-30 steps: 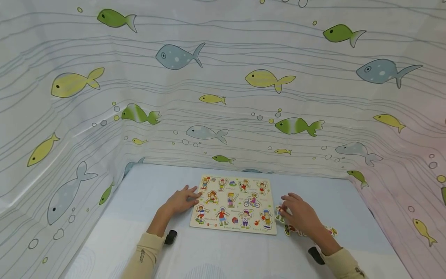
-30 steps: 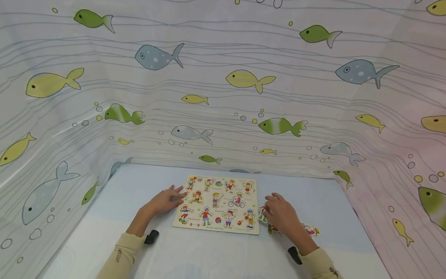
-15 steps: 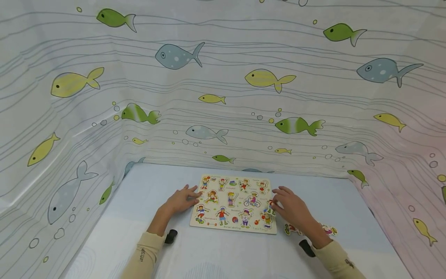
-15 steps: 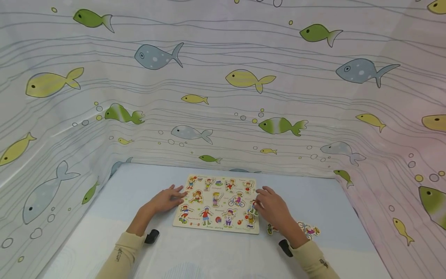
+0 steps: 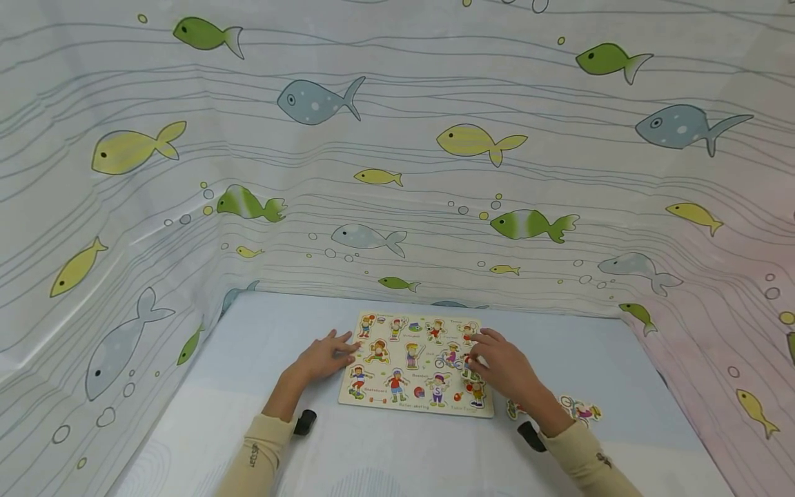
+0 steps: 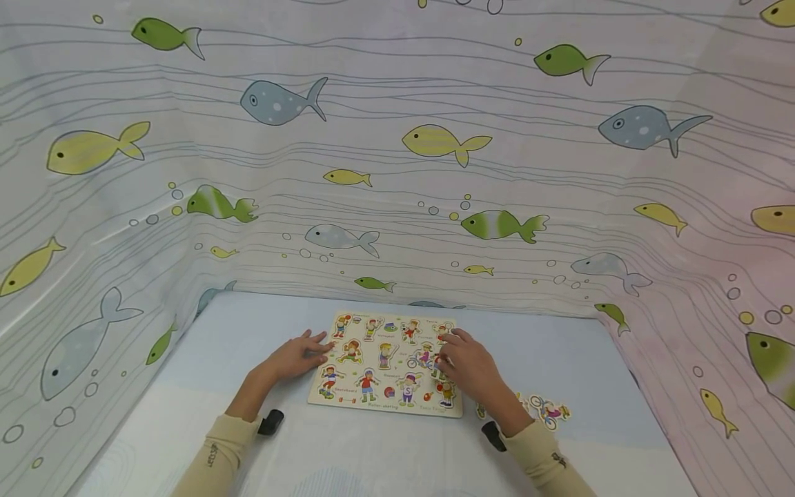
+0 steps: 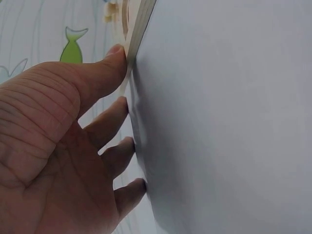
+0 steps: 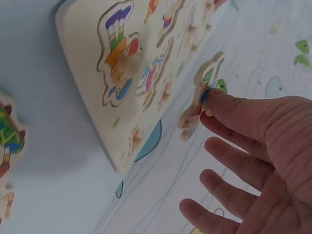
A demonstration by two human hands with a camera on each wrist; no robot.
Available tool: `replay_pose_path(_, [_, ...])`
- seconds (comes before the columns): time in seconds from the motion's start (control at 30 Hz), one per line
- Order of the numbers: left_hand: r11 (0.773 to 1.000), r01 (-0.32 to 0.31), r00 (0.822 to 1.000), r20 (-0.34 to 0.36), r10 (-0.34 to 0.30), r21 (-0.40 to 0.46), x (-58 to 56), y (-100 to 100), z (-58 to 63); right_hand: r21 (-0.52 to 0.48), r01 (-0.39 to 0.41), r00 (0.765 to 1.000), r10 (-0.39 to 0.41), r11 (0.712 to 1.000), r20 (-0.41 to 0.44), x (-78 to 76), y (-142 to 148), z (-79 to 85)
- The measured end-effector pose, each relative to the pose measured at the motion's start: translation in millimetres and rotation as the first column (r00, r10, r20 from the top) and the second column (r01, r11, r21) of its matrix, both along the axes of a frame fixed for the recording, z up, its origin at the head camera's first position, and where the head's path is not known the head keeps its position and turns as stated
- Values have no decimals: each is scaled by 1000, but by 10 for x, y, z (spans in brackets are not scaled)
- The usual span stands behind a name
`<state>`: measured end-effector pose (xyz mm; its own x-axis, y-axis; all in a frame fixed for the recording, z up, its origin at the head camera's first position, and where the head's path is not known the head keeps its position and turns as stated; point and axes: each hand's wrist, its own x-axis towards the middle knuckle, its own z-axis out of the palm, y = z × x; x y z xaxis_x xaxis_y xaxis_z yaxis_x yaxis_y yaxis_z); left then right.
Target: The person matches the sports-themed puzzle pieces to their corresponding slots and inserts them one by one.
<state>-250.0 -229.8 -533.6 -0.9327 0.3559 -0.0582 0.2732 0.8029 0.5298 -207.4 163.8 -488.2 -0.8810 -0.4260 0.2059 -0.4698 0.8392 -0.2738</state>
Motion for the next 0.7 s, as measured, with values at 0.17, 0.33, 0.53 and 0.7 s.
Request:
replay_pose_path(0.17, [1000,-3,1000,5,3,-5,1,9,0,6,-30,1000,30,1000,-8,-11,-105,-24])
replay_pose_path(0.33, [1000,-6,1000,5,6,-1,5,16,6,1,-74,996,74,997,-42,-17,-200,-29])
replay_pose_path(0.53, [1000,-11,1000,8,11,4,10,14,12,11,-107,992,107,994,-65,-27,-326,-36])
replay_pose_path(0.7, [1000,-10,1000,12,10,2,25,16,23,18,-104,993,105,994,-54,-31,-423,-30])
